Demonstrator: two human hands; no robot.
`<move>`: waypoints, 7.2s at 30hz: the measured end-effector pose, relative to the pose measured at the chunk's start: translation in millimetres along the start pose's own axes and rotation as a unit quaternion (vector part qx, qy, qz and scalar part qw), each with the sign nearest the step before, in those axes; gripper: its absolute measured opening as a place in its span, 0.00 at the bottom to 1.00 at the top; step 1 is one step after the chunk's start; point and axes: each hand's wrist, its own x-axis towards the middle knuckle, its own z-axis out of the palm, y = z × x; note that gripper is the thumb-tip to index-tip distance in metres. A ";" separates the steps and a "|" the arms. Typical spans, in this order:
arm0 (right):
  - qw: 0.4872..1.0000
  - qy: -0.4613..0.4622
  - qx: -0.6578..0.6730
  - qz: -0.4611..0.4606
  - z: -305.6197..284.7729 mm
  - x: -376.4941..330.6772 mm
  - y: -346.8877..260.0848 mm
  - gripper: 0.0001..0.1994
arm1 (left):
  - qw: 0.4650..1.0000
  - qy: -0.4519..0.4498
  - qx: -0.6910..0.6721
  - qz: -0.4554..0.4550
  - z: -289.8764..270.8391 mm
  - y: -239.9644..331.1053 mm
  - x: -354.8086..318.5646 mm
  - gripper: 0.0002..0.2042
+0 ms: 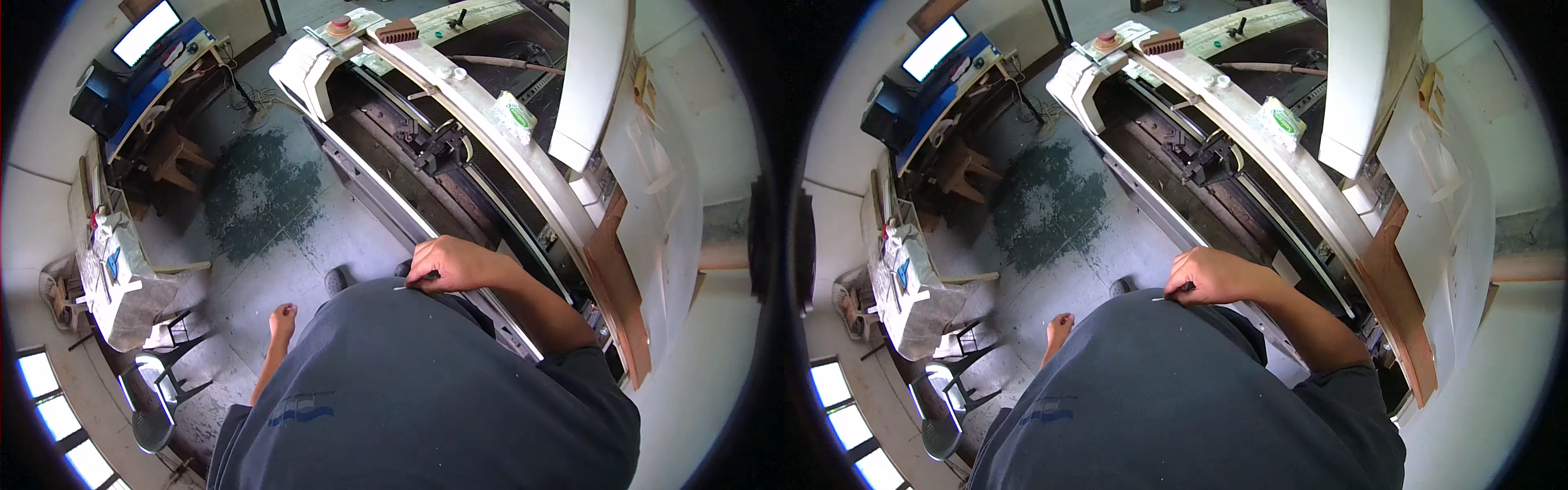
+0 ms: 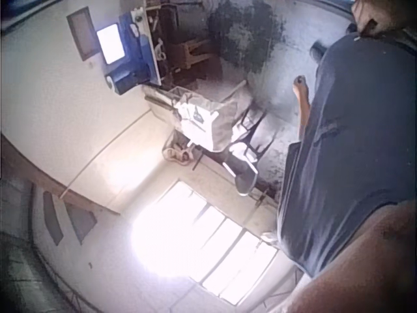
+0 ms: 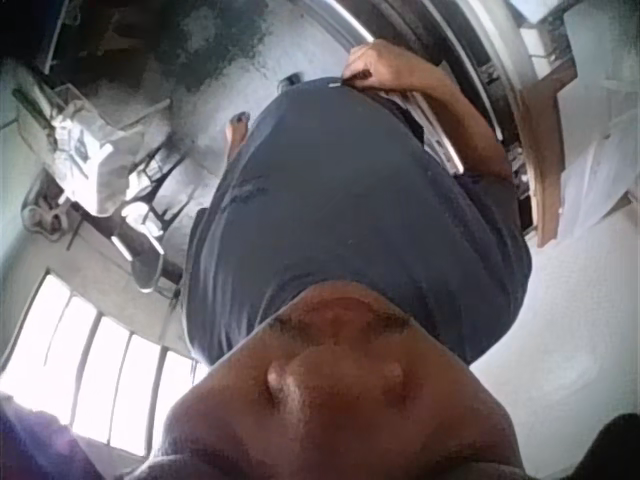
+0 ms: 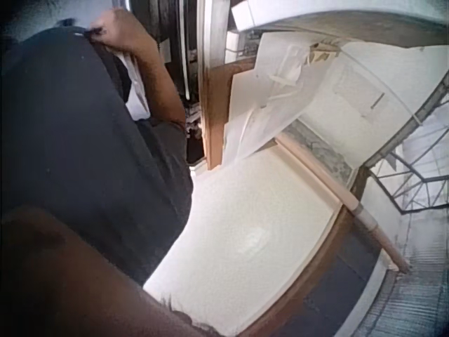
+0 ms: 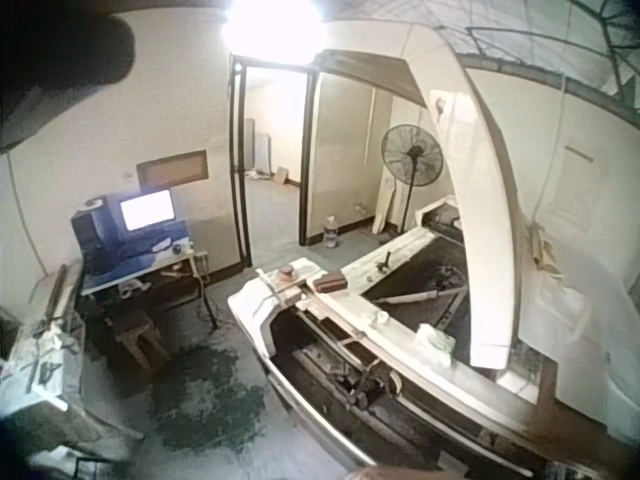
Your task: The recorder is cleaning components of a large industrial machine, likely a laser cutter or similar, using cotton swabs and a cleaning solution.
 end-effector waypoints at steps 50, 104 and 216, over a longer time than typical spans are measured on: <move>0.862 0.473 0.119 0.142 18.0 11.4 55.2 0.09 | 0.969 0.022 0.028 0.243 -65.9 143.7 101.1 0.20; 0.555 0.787 0.036 0.265 -27.6 110.1 120.7 0.09 | 0.818 -0.233 -0.011 0.525 1.5 602.0 105.8 0.24; 0.656 0.723 -0.035 0.215 -44.0 102.3 141.6 0.10 | 0.814 -0.176 -0.020 0.554 7.7 598.5 89.2 0.21</move>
